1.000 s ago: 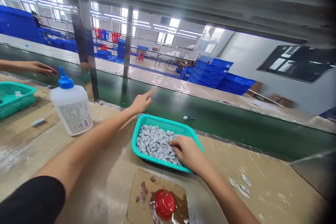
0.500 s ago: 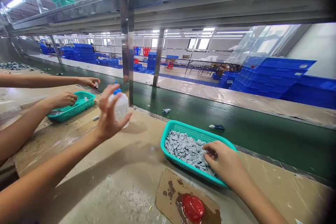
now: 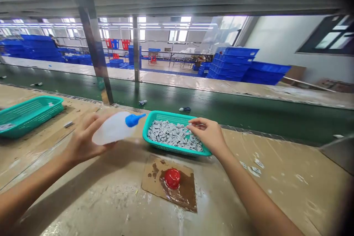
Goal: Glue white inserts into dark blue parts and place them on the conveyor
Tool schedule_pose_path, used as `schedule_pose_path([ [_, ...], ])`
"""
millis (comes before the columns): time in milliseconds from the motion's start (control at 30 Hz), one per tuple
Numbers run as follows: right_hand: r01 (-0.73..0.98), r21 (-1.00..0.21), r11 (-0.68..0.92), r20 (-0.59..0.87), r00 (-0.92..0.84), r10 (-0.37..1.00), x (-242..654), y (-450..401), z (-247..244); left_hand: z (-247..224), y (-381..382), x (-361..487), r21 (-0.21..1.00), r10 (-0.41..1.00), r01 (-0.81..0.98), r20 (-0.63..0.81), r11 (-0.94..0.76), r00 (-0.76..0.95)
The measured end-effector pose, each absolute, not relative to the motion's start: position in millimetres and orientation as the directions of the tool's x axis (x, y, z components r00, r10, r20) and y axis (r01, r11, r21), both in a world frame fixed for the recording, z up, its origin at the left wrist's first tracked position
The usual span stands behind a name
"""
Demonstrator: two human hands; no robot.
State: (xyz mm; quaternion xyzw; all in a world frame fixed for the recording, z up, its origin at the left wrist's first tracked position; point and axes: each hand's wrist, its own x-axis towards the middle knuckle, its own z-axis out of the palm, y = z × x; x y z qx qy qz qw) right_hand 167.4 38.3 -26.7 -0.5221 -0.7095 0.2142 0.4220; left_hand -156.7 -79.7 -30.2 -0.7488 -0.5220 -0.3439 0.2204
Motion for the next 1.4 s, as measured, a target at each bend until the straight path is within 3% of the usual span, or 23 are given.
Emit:
schedule_pose_path([
  [100,0.478,-0.806,0.349,0.357,-0.079,0.931,171,41,-29,-35,-96,-137,-0.118,0.574,0.88,0.717,-0.46,0.396],
  [400,0.281,-0.908,0.31,0.306,-0.06,0.95,172,39,-29,-51,-98,-118,-0.275,0.562,0.769,0.549,-0.577,0.619],
  [967,0.137,-0.958,0.252,0.254,-0.002,0.967,175,42,-29,-36,-90,-116,-0.443,0.558,0.711,0.441,-0.546,0.703],
  [1133,0.084,-0.968,0.236,0.238,0.012,0.971,175,44,-31,-37,-89,-115,-0.426,0.572,0.726,0.447,-0.54,0.687],
  [1400,0.014,-0.978,0.208,0.208,-0.025,0.978,178,45,-31,-46,-90,-119,-0.232,0.638,0.792,0.486,-0.564,0.597],
])
